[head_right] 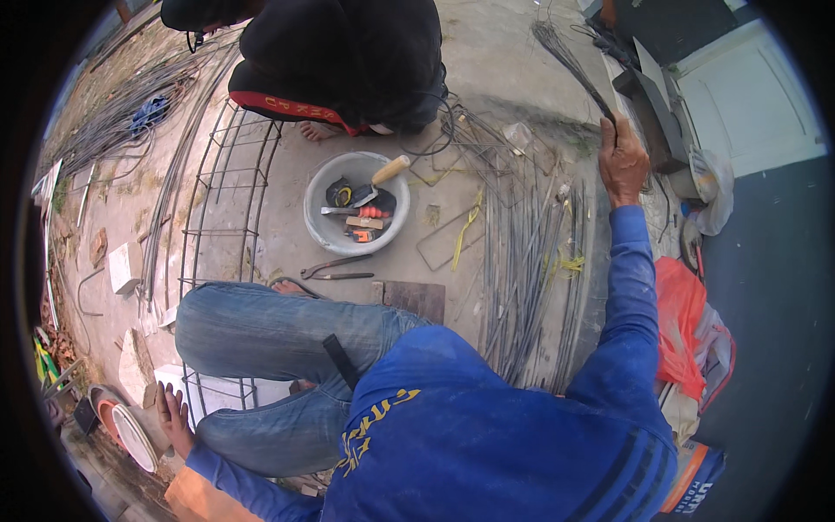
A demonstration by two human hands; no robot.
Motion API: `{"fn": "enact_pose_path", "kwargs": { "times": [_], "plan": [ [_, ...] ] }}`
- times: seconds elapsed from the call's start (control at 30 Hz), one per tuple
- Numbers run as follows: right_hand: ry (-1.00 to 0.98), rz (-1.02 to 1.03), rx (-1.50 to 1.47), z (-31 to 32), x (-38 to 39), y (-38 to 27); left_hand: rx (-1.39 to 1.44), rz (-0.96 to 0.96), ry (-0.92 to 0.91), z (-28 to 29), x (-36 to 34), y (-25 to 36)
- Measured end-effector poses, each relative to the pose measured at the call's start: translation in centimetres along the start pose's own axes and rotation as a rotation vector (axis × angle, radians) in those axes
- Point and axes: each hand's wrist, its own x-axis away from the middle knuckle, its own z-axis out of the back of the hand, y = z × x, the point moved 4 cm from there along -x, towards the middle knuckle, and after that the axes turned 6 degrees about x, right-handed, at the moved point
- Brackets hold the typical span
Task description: The person constructs a rebar cage by positioning metal bars and securing the intersections with wire using pliers.
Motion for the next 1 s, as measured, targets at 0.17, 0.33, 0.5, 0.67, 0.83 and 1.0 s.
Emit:
{"fn": "enact_pose_path", "kwargs": {
  "times": [0.17, 0.33, 0.5, 0.67, 0.83, 1.0],
  "plan": [
    [-0.707, -0.115, -0.15, -13.3, 21.3, -1.8, 0.006, 0.013, 0.008, 0.1, -0.4, -0.8],
    [-0.992, -0.114, -0.067, -17.5, 34.0, -3.7, -0.019, 0.035, 0.008, -0.8, -1.0, -0.9],
    [-0.974, -0.039, 0.026, -17.4, 31.9, -6.0, -0.027, 0.028, 0.034, -1.1, -0.9, -1.0],
    [-0.933, 0.169, -0.21, -16.6, 29.2, -11.7, -0.021, 0.011, 0.019, -1.5, -1.2, -1.1],
    [-0.947, 0.196, -0.098, -19.2, 31.5, -18.1, 0.008, 0.004, 0.01, -0.7, -1.2, -1.8],
    [-0.586, 0.418, -0.393, -14.3, 29.0, -22.9, 0.007, -0.04, 0.057, 0.2, -1.0, -1.4]
  ]
}}
